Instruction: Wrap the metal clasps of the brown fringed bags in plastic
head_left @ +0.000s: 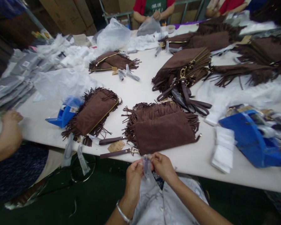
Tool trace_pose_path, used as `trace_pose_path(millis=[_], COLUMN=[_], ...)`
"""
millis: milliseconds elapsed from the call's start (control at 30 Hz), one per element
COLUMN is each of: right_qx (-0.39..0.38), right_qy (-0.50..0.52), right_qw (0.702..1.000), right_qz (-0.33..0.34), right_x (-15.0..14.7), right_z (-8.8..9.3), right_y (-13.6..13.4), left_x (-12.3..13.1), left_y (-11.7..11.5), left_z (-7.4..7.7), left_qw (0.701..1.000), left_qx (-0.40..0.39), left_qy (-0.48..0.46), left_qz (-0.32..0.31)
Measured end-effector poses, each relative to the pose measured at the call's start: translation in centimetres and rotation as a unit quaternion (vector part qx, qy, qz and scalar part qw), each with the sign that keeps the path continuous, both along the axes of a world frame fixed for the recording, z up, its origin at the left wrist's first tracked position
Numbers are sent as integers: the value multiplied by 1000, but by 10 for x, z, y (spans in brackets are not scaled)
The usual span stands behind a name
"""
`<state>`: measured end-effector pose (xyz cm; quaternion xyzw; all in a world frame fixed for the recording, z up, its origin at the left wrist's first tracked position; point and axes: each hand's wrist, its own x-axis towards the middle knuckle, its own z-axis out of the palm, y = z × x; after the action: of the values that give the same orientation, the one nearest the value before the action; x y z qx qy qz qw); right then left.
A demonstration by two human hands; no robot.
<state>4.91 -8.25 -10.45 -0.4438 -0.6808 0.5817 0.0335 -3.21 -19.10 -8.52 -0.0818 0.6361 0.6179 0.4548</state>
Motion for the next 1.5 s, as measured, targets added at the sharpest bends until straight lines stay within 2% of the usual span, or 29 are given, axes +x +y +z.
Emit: trace_pose_path(millis=[100,267,367,567,700,800,867,1033,1167,1333,1500], right_qx=[-10,-80,-73,-46,46,158,205,222,210,158,166], right_qy=[19,49,72,87,57,53,50,29,31,59,90], right_qw=[1000,994,993,995,997,984,975,973,976,985,980], right_qz=[-20,-59,-56,-30,28,68,72,52,37,31,61], right_x=[-2,-8,-13,-12,-5,-3,-3,-5,-7,-7,-4], right_z=[-4,-9,-9,-6,3,7,8,8,10,8,10], right_y=[-1,-6,-11,-27,-27,-25,-25,-27,-26,-27,-27], left_x=[1,2,-4,-14,-8,-4,-2,-1,-2,1,2], left_y=[5,17,24,18,13,14,15,13,14,17,14], left_z=[0,-5,-5,0,-3,-8,-12,-20,-15,-2,9], left_qw=[1000,997,990,983,983,980,976,972,961,942,957], left_qx=[-18,-38,-50,-85,-79,-82,-98,-127,-131,-132,-112], left_qy=[8,64,118,164,162,179,190,193,244,306,266], left_qz=[4,36,51,20,31,38,42,45,6,-36,-37])
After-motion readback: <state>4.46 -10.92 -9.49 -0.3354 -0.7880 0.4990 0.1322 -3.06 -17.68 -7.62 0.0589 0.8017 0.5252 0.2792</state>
